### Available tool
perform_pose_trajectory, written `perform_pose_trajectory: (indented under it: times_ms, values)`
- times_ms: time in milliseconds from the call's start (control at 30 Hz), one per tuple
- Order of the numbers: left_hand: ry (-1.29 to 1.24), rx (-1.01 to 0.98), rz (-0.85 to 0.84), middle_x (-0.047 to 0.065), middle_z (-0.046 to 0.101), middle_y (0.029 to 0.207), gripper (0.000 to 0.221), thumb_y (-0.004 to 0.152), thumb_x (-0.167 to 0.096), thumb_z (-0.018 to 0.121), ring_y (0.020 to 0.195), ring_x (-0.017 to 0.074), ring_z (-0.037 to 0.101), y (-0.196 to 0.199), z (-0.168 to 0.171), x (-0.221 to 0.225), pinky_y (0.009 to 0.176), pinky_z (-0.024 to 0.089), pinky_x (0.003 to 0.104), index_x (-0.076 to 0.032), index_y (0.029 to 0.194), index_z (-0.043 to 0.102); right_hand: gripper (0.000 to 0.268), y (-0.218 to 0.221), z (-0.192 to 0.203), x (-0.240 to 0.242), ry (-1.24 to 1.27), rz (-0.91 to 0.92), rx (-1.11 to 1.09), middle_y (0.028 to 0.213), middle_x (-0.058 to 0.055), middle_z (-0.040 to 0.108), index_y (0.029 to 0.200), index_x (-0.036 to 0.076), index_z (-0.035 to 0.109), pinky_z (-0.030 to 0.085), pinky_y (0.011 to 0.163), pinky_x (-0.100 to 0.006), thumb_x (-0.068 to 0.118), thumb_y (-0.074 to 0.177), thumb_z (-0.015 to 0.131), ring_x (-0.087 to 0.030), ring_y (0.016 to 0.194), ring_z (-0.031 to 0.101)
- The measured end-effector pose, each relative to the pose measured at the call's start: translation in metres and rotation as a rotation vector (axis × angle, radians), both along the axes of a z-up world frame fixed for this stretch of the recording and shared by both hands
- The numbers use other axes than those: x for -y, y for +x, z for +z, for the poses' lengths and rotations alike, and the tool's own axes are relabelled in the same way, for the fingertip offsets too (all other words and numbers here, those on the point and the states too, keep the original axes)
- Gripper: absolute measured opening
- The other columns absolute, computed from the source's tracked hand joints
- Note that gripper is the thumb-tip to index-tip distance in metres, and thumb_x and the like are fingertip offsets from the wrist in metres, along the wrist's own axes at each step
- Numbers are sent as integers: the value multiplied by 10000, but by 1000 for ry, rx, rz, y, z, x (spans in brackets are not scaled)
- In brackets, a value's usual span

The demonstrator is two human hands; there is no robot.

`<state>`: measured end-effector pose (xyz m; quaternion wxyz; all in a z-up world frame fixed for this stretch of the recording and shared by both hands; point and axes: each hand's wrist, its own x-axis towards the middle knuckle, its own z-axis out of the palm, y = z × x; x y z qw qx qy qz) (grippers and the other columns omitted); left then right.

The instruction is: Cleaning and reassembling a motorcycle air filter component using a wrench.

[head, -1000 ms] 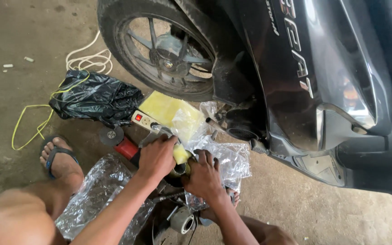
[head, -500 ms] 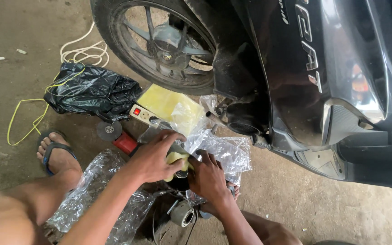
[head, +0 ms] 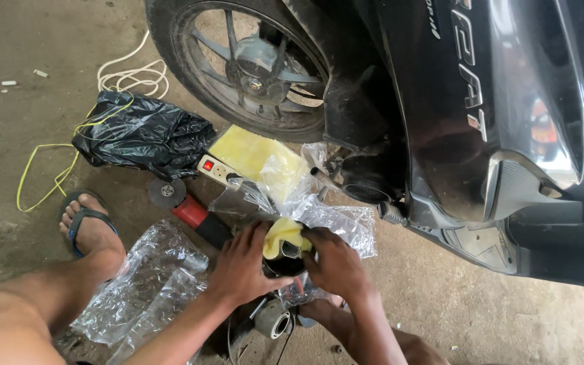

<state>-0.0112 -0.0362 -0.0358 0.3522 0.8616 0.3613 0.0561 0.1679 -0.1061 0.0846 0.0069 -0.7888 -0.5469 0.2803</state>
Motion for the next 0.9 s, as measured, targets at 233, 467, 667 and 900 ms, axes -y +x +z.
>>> perform_pose_trajectory:
  times_ms: [233, 467, 667, 900]
  values:
    - [-88, 19, -22, 169, 410, 1516, 1247, 642, -696, 941, 1338, 429, 475, -1, 18, -16, 1059, 447, 626, -121, 1537, 291, 554, 7, -7, 6, 5, 66, -40, 1587, -96, 393, 1412, 159, 585, 571, 949, -448, 207, 870, 687, -333, 1196, 629]
    - [-165, 16, -63, 166, 499, 1478, 1150, 643, -650, 882, 1378, 423, 495, -8, 34, -36, 1077, 433, 621, -190, 1553, 351, 638, 10, -25, -14, -137, 131, 66, 1537, -153, 403, 1388, 240, 578, 521, 1008, -593, 380, 783, 726, -443, 1312, 547]
    - [-245, -83, -105, 135, 498, 1508, 1161, 638, -652, 874, 1417, 394, 467, -16, 44, -61, 1111, 409, 611, -259, 1576, 315, 524, 7, 14, -23, 90, 80, -165, 1416, -247, 521, 1328, 158, 638, 509, 974, -633, 239, 813, 683, -527, 1218, 584]
    - [-358, -107, -60, 216, 390, 1586, 1404, 593, -543, 932, 1477, 431, 388, -9, 69, -77, 1159, 328, 683, -266, 1676, 81, 226, 55, -108, 9, 546, -757, -294, 734, -93, 741, 1066, 103, 768, 553, 742, -367, 175, 912, 620, -209, 740, 697]
